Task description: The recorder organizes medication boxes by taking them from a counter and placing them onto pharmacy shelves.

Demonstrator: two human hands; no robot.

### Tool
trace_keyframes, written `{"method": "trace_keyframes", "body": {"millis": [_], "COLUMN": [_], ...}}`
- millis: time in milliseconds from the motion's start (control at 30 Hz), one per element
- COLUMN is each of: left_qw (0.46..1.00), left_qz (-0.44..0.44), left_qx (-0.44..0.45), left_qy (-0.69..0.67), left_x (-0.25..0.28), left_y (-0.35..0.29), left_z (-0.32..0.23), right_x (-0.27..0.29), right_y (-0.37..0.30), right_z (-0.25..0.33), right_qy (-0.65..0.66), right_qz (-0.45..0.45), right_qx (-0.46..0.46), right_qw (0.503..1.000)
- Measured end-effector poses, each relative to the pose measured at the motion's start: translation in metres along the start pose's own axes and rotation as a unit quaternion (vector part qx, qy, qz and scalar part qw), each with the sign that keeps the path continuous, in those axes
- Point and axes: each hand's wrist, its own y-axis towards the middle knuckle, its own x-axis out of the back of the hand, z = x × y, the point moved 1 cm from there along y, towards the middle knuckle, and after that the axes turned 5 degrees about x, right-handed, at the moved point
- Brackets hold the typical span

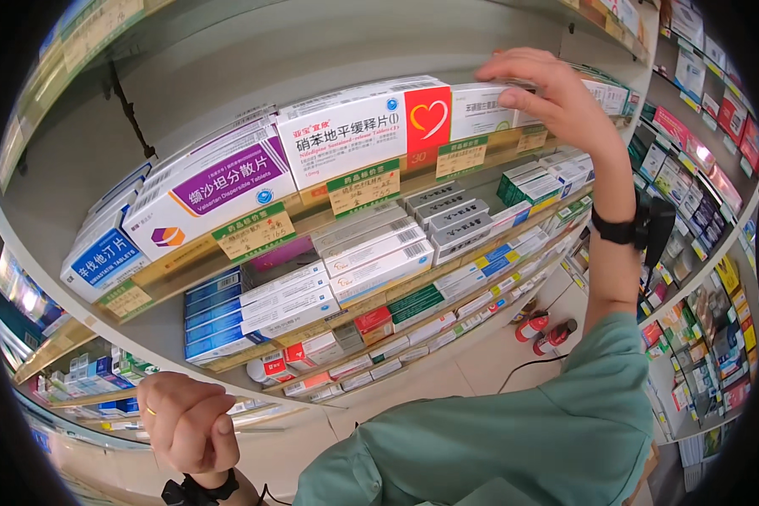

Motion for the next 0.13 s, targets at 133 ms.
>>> {"method": "trace_keyframes", "body": {"millis": [133], "left_qw": [1.0], "left_qz": [-0.004], "left_qx": [-0.005], "left_qy": [-0.013], "left_x": [-0.0052], "left_y": [0.0012], "left_z": [0.0007], "right_x": [0.0042], "right_y": [0.0005], "right_z": [-0.0063], "right_qy": [0.176], "right_qz": [0.196], "right_qx": [-0.137], "right_qw": [0.955]}}
